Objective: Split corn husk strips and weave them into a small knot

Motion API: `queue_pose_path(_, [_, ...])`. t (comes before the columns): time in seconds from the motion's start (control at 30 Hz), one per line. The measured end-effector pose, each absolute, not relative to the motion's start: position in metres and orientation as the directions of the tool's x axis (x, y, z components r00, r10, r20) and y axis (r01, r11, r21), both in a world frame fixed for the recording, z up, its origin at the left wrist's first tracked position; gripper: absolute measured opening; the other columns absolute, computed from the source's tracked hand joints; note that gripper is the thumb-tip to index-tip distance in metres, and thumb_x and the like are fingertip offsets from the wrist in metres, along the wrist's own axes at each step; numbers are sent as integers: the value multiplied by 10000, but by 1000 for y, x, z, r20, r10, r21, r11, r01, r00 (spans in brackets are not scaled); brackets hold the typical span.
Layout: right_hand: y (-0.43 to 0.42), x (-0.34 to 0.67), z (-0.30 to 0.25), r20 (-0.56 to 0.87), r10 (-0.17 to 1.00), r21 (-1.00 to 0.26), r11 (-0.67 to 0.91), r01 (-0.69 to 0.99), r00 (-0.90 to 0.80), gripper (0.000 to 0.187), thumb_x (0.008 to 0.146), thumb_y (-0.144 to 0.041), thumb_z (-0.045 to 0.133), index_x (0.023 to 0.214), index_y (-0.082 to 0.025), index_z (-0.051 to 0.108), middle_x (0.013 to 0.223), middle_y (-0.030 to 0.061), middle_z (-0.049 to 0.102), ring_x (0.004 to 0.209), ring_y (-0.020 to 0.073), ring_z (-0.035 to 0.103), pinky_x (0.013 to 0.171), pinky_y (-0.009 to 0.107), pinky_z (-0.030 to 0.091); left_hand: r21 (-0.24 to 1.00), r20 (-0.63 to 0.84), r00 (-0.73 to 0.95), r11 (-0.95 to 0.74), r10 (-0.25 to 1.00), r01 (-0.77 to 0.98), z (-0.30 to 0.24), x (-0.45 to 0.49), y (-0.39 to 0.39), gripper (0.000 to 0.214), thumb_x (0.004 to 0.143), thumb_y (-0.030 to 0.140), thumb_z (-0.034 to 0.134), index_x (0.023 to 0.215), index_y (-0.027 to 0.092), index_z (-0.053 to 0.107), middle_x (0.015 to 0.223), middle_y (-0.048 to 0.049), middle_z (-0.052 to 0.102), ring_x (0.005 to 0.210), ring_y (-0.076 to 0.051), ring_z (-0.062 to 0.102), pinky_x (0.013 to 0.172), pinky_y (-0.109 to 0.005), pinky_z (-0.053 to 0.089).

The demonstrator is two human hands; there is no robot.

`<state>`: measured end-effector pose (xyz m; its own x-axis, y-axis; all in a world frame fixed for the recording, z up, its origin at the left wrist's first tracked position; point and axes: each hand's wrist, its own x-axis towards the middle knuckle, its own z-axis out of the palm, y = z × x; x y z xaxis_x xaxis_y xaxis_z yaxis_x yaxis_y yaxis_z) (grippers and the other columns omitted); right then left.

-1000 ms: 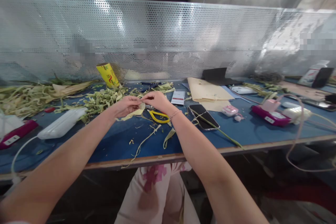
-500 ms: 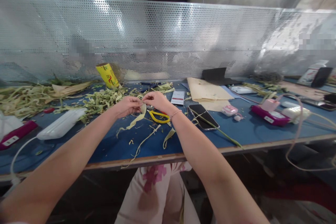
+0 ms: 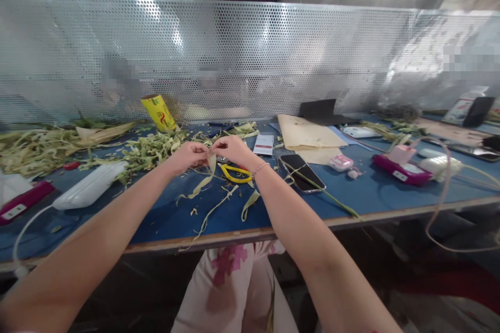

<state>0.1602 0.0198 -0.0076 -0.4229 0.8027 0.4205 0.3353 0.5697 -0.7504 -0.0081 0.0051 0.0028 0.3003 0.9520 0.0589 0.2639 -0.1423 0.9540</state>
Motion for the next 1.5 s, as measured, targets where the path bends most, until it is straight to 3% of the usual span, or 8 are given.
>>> queue_pose_path(0.13, [21, 160, -8, 358, 837, -829, 489, 271, -414, 140, 686, -268, 599, 701, -131, 623, 616, 10, 598, 584, 93, 548, 599, 222, 450, 827, 197, 317, -331, 928, 455, 2, -7, 5, 196, 586, 303, 694, 653, 138, 611, 534, 3, 621, 534, -123, 591, 596, -251, 483])
queue_pose_path(0.27, [20, 159, -7, 344, 843, -868, 454, 203, -414, 87, 667, -219, 630, 687, -139, 602, 600, -5, 592, 585, 83, 554, 612, 214, 475, 797, 261, 305, -383, 916, 468, 1, -8, 6, 212, 600, 335, 680, 665, 146, 611, 536, 3, 616, 532, -122, 584, 585, -243, 475])
queue_pose_path(0.37, [21, 159, -7, 364, 831, -865, 469, 177, -422, 59, 692, -203, 601, 696, -144, 597, 620, 1, 599, 606, 87, 566, 636, 225, 484, 864, 211, 300, -321, 930, 387, 3, -8, 6, 199, 577, 303, 708, 650, 142, 618, 536, -4, 617, 521, -110, 570, 577, -232, 468])
queue_pose_path(0.47, [21, 160, -8, 408, 802, -833, 523, 183, -436, 77, 697, -225, 590, 701, -149, 599, 624, 2, 597, 611, 94, 566, 641, 233, 481, 964, 121, 272, -179, 955, 198, 4, -7, 5, 174, 558, 240, 724, 623, 125, 612, 533, -10, 617, 498, -94, 555, 573, -230, 463])
queue_pose_path(0.6, [20, 161, -7, 461, 773, -782, 586, 212, -435, 102, 698, -237, 567, 714, -145, 606, 643, 7, 595, 621, 96, 556, 644, 235, 465, 999, -31, 291, 19, 956, 44, 3, -7, 6, 164, 584, 235, 704, 591, 99, 613, 515, -40, 616, 477, -99, 560, 532, -226, 449])
queue_pose_path(0.87, [21, 161, -7, 511, 750, -759, 623, 189, -420, 148, 698, -272, 550, 732, -141, 608, 655, 10, 596, 615, 97, 548, 625, 234, 450, 999, 14, 250, -6, 968, -32, 2, -4, 6, 119, 616, 195, 695, 608, 94, 633, 499, -29, 614, 437, -74, 533, 478, -196, 414])
queue_pose_path(1.5, [21, 162, -8, 492, 753, -757, 618, 212, -436, 114, 671, -244, 591, 714, -151, 642, 704, 14, 625, 642, 90, 531, 620, 228, 427, 995, -97, 273, 100, 957, 4, 10, -7, 4, 103, 565, 62, 699, 557, 108, 607, 475, 3, 583, 459, -68, 539, 488, -183, 431])
